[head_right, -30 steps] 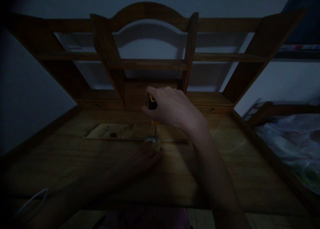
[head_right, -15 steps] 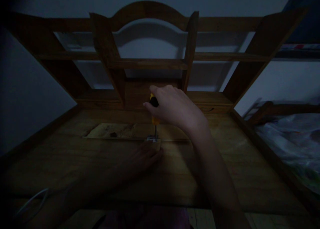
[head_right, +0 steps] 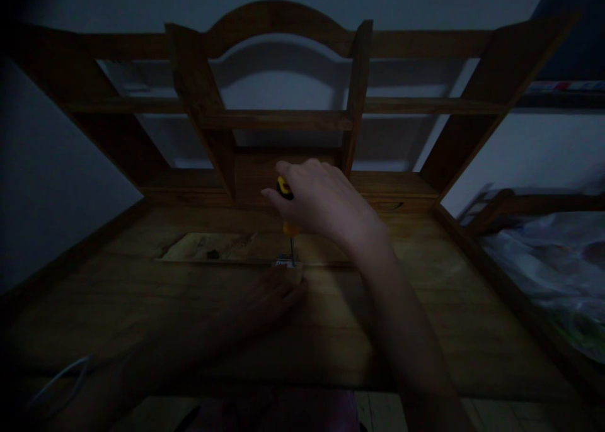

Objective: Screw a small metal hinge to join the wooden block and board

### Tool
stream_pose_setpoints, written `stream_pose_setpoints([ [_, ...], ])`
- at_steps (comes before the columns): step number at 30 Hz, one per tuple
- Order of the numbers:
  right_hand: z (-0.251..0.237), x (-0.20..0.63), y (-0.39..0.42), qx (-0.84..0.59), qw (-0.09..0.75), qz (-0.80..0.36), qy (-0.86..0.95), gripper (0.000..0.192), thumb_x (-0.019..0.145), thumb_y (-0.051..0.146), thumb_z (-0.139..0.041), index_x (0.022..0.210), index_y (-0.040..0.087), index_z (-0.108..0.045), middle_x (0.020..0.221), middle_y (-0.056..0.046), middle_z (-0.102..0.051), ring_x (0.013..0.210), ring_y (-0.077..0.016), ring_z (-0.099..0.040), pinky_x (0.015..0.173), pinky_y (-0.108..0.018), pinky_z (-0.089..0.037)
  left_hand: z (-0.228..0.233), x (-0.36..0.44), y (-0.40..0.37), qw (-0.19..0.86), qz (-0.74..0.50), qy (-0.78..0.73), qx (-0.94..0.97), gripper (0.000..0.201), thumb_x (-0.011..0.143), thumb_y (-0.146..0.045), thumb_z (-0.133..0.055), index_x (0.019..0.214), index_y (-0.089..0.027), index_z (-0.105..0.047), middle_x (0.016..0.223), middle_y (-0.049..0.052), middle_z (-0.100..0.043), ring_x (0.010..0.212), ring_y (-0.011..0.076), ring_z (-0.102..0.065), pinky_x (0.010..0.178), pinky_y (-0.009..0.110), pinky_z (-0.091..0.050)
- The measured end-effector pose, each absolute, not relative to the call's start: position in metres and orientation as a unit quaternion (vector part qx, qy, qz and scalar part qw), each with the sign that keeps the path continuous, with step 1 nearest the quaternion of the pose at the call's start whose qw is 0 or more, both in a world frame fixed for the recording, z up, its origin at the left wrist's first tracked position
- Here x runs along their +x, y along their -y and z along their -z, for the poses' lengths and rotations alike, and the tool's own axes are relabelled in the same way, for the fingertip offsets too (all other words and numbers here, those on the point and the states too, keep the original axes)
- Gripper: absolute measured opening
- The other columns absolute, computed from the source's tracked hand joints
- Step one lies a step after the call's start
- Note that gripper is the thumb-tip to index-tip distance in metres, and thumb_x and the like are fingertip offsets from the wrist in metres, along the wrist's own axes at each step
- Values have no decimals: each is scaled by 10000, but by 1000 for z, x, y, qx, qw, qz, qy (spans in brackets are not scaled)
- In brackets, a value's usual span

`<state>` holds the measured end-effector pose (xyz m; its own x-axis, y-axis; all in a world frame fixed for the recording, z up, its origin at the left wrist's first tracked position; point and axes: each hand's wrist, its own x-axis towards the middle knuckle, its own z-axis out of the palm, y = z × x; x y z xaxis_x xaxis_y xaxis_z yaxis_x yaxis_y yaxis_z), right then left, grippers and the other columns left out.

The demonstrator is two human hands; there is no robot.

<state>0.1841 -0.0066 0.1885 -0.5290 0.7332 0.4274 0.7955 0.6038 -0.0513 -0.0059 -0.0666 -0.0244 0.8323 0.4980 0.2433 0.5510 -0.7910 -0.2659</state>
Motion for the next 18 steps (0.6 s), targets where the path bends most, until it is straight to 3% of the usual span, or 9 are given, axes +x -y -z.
stream_pose_setpoints([
  [4,-190,182,8,-437,211,88,870,326,995,482,-503,973,203,-670,859,-64,-705,773,-218,-630,682,-328,-375,23,-4,67,165,84,282,-942,450,992,-135,-512,1440,-135,-467,1236,128,-668,1206,297,-614,1134,504,-396],
  [9,-190,182,10,-398,217,51,890,206,961,280,-531,1069,210,-692,970,-55,-732,867,-213,-658,758,-322,-411,28,-4,67,172,90,283,-939,460,1004,-121,-466,1464,-125,-449,1159,100,-691,1162,281,-633,1144,484,-394],
  [18,-184,178,7,-424,215,57,878,316,1010,451,-517,1154,200,-646,927,-71,-738,854,-235,-680,727,-325,-424,38,-8,64,155,88,282,-943,563,984,-150,-534,1528,-138,-388,1246,134,-667,1221,287,-596,1166,503,-358],
])
